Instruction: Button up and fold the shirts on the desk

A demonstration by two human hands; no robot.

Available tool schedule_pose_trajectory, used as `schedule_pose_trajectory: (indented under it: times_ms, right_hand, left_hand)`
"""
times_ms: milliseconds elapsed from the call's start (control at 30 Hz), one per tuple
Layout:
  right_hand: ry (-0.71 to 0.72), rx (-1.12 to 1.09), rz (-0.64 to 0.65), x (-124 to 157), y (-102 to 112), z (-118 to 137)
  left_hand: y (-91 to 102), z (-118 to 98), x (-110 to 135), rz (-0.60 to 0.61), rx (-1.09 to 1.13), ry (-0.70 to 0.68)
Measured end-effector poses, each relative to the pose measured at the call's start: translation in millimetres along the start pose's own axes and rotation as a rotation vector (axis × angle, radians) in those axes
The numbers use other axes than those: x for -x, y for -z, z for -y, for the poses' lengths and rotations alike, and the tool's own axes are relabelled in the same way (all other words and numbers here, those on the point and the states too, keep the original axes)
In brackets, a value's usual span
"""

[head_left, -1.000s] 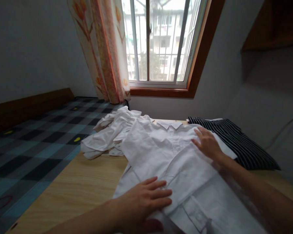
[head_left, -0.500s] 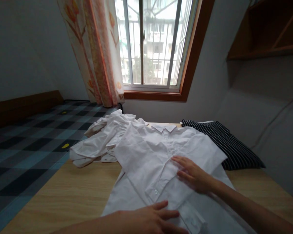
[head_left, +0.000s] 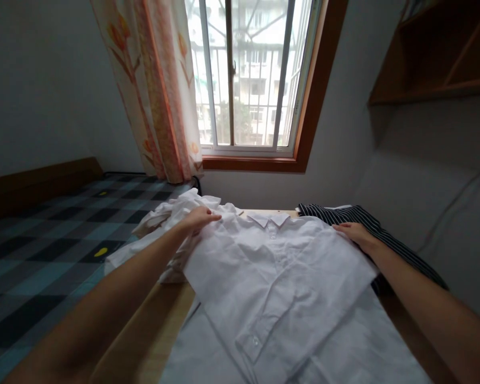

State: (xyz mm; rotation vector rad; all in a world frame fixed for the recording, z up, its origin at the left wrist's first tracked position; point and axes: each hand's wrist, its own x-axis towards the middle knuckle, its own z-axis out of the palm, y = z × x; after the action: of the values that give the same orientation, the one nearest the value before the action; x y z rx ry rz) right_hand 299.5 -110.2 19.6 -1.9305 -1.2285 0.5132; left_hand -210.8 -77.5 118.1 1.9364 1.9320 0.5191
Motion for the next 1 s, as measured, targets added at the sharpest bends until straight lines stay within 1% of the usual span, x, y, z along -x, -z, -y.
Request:
schedule_pose_trajectory:
  times_ms: [133, 200, 267, 333, 433, 567, 667, 733, 867, 933, 1000]
  right_hand:
    - [-0.085, 0.055, 0.143, -7.7, -9.1, 11.8]
    - [-0.062, 0.057, 0.203, -10.5, -14.1, 18.9]
    - [-0.004, 0.057, 0.222, -12.1, -19.8, 25.6]
    - [0.065, 0.078, 0.187, -14.2, -24.3, 31.3]
    - [0.136, 0.159, 0.079, -20.9, -25.3, 36.5]
    - [0.160, 0.281, -0.060, -32.4, -18.6, 36.0]
    - [0.167, 0.448, -0.136, -37.0, -16.0, 31.3]
    - [0.156, 0.555, -0.149, -36.8, -17.8, 27.3]
    - [0.146, 0.608, -0.114, -28.0, -26.0, 21.9]
    - [0.194, 0.637, -0.155, -18.6, -28.7, 23.8]
    - [0.306, 0.691, -0.219, -4.4, -30.1, 29.1]
  left_hand:
    - [-13.4, -6.4, -14.2, 0.008, -0.081, 0.023]
    - [-15.8, -9.8, -21.1, -0.024, -0.110, 0.012]
    - [-16.9, -12.6, -26.3, -0.064, -0.139, -0.019]
    - [-18.7, -14.2, -29.2, -0.102, -0.169, -0.051]
    - [-23.9, -13.8, -31.8, -0.185, -0.204, -0.092]
    - [-32.9, -11.6, -37.2, -0.322, -0.265, -0.155]
    - [-40.3, -12.4, -41.0, -0.371, -0.315, -0.141]
    - [-45.1, -13.7, -41.6, -0.371, -0.370, -0.135]
    - [-48.6, -16.6, -35.9, -0.364, -0.459, -0.166]
    - [-46.0, -19.3, -27.3, -0.407, -0.513, -0.247]
    - [-43.7, -23.2, -12.0, -0.433, -0.581, -0.399]
